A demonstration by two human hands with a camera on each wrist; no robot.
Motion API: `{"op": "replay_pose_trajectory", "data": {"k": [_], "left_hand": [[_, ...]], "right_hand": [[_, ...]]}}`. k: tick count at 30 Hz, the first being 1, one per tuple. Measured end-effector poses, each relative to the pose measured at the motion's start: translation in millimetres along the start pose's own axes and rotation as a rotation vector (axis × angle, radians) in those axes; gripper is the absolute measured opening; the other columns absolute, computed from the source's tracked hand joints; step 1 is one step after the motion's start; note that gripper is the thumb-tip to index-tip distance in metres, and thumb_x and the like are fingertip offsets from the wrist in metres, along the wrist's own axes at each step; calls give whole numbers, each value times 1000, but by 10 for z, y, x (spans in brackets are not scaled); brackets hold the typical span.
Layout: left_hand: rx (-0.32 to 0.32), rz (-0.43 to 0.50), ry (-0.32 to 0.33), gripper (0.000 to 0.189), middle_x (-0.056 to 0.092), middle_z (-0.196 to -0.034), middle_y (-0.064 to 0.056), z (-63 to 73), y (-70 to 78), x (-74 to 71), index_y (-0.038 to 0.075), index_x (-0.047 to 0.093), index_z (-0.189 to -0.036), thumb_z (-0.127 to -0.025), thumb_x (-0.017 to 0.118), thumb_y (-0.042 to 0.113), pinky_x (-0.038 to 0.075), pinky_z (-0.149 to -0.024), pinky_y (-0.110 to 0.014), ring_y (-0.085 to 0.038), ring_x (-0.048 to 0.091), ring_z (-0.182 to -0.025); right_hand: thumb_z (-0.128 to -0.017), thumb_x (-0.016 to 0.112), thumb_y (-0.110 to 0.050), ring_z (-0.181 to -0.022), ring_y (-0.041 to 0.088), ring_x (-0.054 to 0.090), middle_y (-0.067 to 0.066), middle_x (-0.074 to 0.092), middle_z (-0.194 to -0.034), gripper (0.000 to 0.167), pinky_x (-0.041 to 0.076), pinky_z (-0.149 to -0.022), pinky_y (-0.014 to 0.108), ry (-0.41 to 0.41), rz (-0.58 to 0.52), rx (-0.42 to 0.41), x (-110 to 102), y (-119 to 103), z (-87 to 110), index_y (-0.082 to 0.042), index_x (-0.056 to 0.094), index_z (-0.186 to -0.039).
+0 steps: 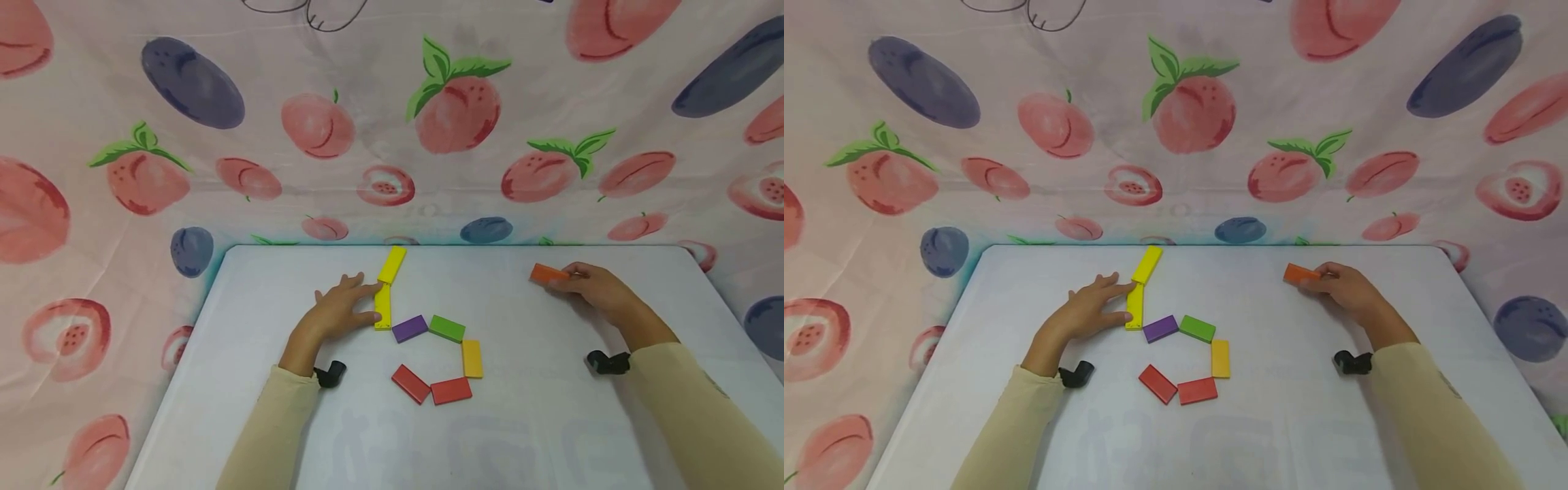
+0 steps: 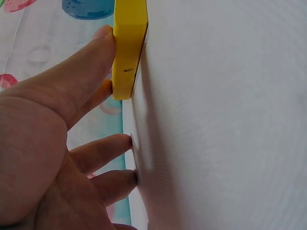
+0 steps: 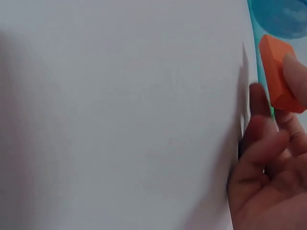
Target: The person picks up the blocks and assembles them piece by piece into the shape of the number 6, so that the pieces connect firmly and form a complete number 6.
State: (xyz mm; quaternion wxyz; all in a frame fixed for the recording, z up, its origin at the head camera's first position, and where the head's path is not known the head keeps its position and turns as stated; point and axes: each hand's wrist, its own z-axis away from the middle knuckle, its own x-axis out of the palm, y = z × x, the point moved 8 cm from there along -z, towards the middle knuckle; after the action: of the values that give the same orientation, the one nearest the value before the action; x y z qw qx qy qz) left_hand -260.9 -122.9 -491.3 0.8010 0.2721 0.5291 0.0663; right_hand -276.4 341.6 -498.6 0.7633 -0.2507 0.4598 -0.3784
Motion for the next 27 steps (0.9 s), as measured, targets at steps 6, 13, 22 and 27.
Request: {"op": "replay_pose_trajectory", "data": {"k": [6, 13, 22, 27], "left_hand": [[8, -7, 16, 66, 30, -168, -10, 12, 17, -19, 36, 48, -153, -93, 72, 46, 5, -112, -83, -41, 16, -158], [9, -1, 15, 66, 30, -168, -10, 16, 24, -15, 35, 48, -153, -93, 72, 45, 5, -112, -84, -41, 17, -158], [3, -13, 14, 66, 30, -168, -10, 17, 25, -15, 36, 48, -153, -93, 72, 45, 6, -112, -83, -42, 17, -158], [7, -14, 13, 65, 29, -168, -11, 19, 24, -18, 35, 47, -153, -93, 72, 45, 6, -112, -83, -42, 17, -158]], "right_hand": [[-97, 70, -40, -94, 9, 52, -15, 60, -100, 29, 48, -78, 24, -63, -212, -29, 174, -70, 46, -19, 57, -114], [-102, 65, -32, -98, 5, 65, -9, 62, -109, 29, 57, -89, 21, -157, -442, -43, 498, -313, 171, -12, 54, -120], [-106, 56, -35, -110, 13, 57, 4, 49, -132, 59, 55, -92, 19, -205, -379, -52, 825, -569, 291, -2, 36, -150], [-106, 56, -36, -116, 19, 56, 14, 43, -145, 67, 56, -94, 21, -215, -363, -40, 958, -656, 336, -4, 29, -158]]}}
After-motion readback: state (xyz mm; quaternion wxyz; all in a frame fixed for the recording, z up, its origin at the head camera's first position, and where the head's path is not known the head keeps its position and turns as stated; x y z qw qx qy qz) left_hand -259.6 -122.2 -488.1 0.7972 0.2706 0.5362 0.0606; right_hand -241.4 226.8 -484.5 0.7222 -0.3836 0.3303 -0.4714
